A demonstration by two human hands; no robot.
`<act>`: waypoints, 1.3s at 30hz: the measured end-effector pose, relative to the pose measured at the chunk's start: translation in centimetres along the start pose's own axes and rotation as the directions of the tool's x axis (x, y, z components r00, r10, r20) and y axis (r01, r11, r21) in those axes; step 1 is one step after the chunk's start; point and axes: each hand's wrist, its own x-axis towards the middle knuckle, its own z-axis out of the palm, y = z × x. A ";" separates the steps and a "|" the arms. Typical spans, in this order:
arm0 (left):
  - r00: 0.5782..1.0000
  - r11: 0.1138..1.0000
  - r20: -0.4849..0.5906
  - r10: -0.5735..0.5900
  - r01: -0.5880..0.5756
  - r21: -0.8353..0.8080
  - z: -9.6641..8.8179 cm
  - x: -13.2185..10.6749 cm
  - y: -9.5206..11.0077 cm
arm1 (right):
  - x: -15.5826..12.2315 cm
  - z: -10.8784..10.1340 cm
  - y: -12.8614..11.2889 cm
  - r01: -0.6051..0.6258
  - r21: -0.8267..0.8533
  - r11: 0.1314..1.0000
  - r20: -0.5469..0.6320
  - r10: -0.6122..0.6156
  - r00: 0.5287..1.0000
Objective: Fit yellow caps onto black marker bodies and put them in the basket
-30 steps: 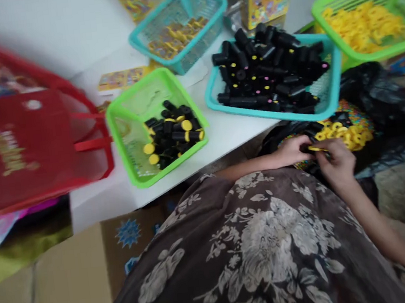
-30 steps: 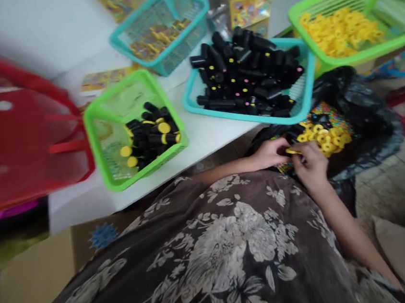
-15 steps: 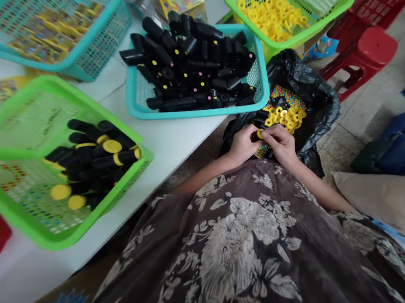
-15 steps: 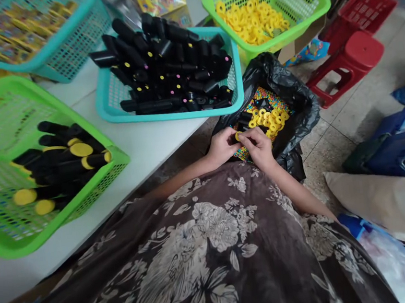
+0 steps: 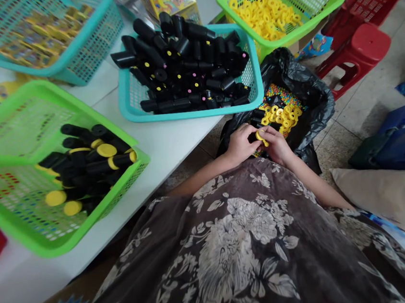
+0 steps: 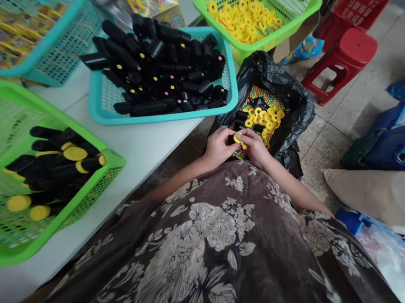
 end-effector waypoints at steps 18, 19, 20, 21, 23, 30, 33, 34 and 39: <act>0.987 0.982 -0.084 -0.135 0.122 -0.145 0.6 -0.9 -0.7 | 1.2 0.3 0.5 -0.063 0.062 0.996 -0.072 0.068 0.995; 0.989 0.983 -0.074 -0.129 0.117 -0.140 0.6 -0.8 -0.8 | 1.2 0.2 0.5 -0.053 0.063 0.997 -0.083 0.058 0.995; 0.991 0.985 -0.063 -0.119 0.110 -0.133 0.5 -0.8 -0.8 | 1.2 0.2 0.6 -0.042 0.052 0.998 -0.092 0.046 0.995; 0.992 0.987 -0.056 -0.109 0.101 -0.123 0.5 -0.7 -0.8 | 1.2 0.2 0.6 -0.028 0.031 0.999 -0.099 0.031 0.995; 0.995 0.992 -0.051 -0.089 0.084 -0.096 0.4 -0.6 -0.9 | 1.1 0.2 0.7 0.006 -0.028 1.000 -0.112 -0.009 0.994; 0.996 0.998 -0.058 -0.065 0.064 -0.019 0.5 -0.2 -1.0 | 0.7 0.7 0.8 0.110 -0.139 0.984 -0.208 -0.138 0.968; 0.997 0.998 -0.057 -0.060 0.060 0.012 0.6 -0.1 -1.0 | 0.6 0.8 0.8 0.130 -0.157 0.979 -0.212 -0.162 0.964; 0.996 0.998 -0.060 -0.060 0.061 0.015 0.6 -0.1 -0.9 | 0.5 0.8 0.7 0.135 -0.162 0.978 -0.211 -0.168 0.963; 0.995 0.998 -0.066 -0.070 0.070 -0.002 0.5 -0.4 -0.9 | 0.7 0.9 0.5 0.062 -0.083 0.995 -0.179 -0.076 0.981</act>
